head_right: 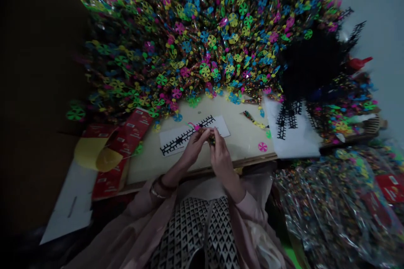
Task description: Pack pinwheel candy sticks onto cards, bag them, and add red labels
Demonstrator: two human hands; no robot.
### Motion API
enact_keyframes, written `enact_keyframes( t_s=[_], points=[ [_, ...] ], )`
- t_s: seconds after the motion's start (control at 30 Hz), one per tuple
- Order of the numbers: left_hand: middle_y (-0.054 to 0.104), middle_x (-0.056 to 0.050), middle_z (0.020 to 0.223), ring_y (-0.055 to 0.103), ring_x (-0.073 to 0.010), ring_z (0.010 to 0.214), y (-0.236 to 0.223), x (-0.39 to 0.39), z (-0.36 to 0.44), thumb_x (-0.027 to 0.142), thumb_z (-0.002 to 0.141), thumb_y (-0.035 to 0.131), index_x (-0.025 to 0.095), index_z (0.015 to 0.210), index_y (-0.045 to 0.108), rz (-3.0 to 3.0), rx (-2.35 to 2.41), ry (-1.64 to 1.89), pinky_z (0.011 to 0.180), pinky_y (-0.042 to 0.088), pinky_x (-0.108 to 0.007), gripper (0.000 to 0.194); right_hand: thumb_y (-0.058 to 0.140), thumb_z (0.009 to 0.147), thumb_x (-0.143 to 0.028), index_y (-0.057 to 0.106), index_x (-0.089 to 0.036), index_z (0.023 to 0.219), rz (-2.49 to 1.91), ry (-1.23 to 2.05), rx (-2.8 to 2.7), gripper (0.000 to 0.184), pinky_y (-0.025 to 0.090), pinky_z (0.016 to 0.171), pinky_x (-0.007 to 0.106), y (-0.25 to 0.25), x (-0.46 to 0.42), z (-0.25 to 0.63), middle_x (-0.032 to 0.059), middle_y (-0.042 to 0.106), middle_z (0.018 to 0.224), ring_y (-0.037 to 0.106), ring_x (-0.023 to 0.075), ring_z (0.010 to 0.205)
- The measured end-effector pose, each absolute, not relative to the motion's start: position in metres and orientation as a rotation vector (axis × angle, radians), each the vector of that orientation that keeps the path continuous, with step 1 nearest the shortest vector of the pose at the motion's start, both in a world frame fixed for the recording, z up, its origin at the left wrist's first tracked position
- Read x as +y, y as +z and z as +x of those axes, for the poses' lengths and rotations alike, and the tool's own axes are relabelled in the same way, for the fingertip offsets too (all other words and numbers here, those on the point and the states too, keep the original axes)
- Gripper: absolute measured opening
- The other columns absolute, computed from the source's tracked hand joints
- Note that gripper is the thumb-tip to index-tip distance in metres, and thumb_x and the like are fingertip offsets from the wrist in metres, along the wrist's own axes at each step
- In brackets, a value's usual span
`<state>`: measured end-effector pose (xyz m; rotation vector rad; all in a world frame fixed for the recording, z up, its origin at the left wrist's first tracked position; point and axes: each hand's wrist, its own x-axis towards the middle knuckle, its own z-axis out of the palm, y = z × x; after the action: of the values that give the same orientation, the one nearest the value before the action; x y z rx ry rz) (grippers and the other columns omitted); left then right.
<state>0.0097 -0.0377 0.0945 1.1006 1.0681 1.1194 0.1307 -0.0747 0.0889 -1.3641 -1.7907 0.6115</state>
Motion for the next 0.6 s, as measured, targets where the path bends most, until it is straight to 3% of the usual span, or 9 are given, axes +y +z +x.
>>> enact_keyframes(
  t_s=[0.13,0.23,0.3,0.47,0.6],
  points=[
    [0.06,-0.002,0.073,0.054,-0.0124,0.071,0.098,-0.044,0.041,0.05,0.083,0.058,0.015,0.076,0.059,0.763,1.207,1.303,0.068,0.043,-0.023,0.036,0.038,0.098,-0.03,0.035,-0.016,0.139,-1.564,0.304,-1.814,0.044,0.052,0.089,0.037,0.085,-0.081,0.129,0.0158,0.055,0.127,0.056,0.0216,0.116],
    [0.06,-0.002,0.076,0.054,-0.0128,0.075,0.092,-0.05,0.049,0.051,0.082,0.058,0.016,0.076,0.059,0.735,1.319,1.347,0.072,0.042,-0.024,0.035,0.041,0.097,-0.035,0.053,-0.015,0.114,-1.704,0.165,-1.938,0.029,0.052,0.08,0.037,0.08,-0.085,0.14,0.0129,0.063,0.103,0.06,0.0228,0.097],
    [0.059,-0.002,0.074,0.054,-0.0131,0.074,0.086,-0.054,0.05,0.052,0.084,0.055,0.015,0.076,0.06,0.762,1.362,1.284,0.071,0.041,-0.024,0.038,0.036,0.099,-0.031,0.057,-0.016,0.097,-1.744,0.134,-2.084,0.026,0.05,0.077,0.036,0.078,-0.09,0.147,0.0105,0.063,0.089,0.059,0.0225,0.088],
    [0.052,0.0,0.063,0.046,-0.0113,0.059,0.067,-0.056,0.052,0.057,0.084,0.051,0.015,0.072,0.058,0.893,1.355,1.044,0.058,0.036,-0.024,0.045,0.031,0.098,-0.018,0.055,-0.017,0.09,-1.767,0.296,-2.239,0.025,0.048,0.074,0.033,0.077,-0.108,0.162,0.0084,0.062,0.085,0.059,0.0211,0.082],
    [0.044,0.003,0.056,0.038,-0.0095,0.051,0.058,-0.059,0.051,0.063,0.082,0.047,0.015,0.069,0.054,0.983,1.247,0.83,0.051,0.029,-0.023,0.05,0.031,0.099,-0.021,0.057,-0.018,0.088,-1.661,0.535,-2.205,0.028,0.047,0.072,0.032,0.078,-0.119,0.189,0.0071,0.062,0.083,0.06,0.0198,0.079]
  ],
)
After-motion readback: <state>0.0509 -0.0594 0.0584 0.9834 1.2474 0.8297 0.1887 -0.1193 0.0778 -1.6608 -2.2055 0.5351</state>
